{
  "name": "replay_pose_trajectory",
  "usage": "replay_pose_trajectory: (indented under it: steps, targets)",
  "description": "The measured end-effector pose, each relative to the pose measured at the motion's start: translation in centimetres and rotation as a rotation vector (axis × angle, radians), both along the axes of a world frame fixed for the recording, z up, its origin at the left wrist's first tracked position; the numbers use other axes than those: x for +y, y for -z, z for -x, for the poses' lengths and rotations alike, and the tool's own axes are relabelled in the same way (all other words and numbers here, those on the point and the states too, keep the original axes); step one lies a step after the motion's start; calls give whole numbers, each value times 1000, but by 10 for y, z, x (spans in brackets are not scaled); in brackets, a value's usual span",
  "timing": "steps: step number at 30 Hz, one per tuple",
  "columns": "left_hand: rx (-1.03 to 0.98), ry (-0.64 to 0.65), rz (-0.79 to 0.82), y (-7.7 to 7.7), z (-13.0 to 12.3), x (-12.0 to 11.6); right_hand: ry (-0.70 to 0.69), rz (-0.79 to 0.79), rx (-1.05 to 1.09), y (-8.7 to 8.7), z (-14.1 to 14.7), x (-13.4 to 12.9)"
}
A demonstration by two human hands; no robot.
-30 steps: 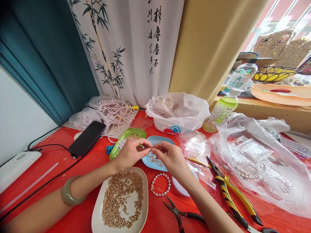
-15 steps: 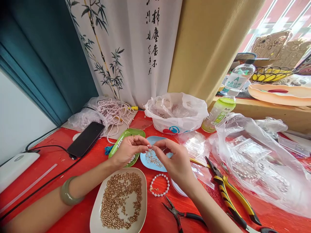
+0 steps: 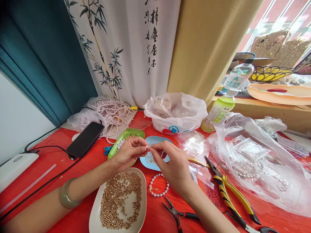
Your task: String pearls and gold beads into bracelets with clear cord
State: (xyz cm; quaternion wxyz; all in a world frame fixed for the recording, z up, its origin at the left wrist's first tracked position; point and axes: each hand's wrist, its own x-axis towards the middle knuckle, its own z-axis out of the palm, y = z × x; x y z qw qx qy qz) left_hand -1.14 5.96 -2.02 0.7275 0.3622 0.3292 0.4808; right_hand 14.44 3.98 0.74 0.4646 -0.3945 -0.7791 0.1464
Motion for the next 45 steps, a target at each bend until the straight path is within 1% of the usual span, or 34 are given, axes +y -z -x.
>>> replay_pose_trajectory:
  steps: [3,9,15,22,28,31,35,38,40,42,45]
  targets:
    - [-30,15,8,0,0,-1,-1,-15,5,0,0,0]
    - [-71,31,6,-1,0,-2,-8,5,22,1,-1,0]
    - [-43,23,41,-2,-1,-3,-18,14,29,1,0,-2]
    - [-41,32,36,-3,-1,-4,-39,1,29,1,1,-2]
    - [-32,9,12,-2,-1,-3,-73,-5,-7,2,1,-2]
    - [-53,34,37,-2,-1,-2,-85,51,10,1,0,-1]
    - [-58,84,73,-2,1,-3,-155,218,50,-4,-1,1]
    - [-36,131,87,-1,2,-4,-162,281,73,-7,-2,2]
    - [-3,145,96,-1,2,-4,-168,272,55,-7,-3,3]
    - [39,136,86,1,2,-3,-175,229,-4,-6,-4,4]
    - [95,117,29,2,1,-3,-118,101,-151,-3,-7,4]
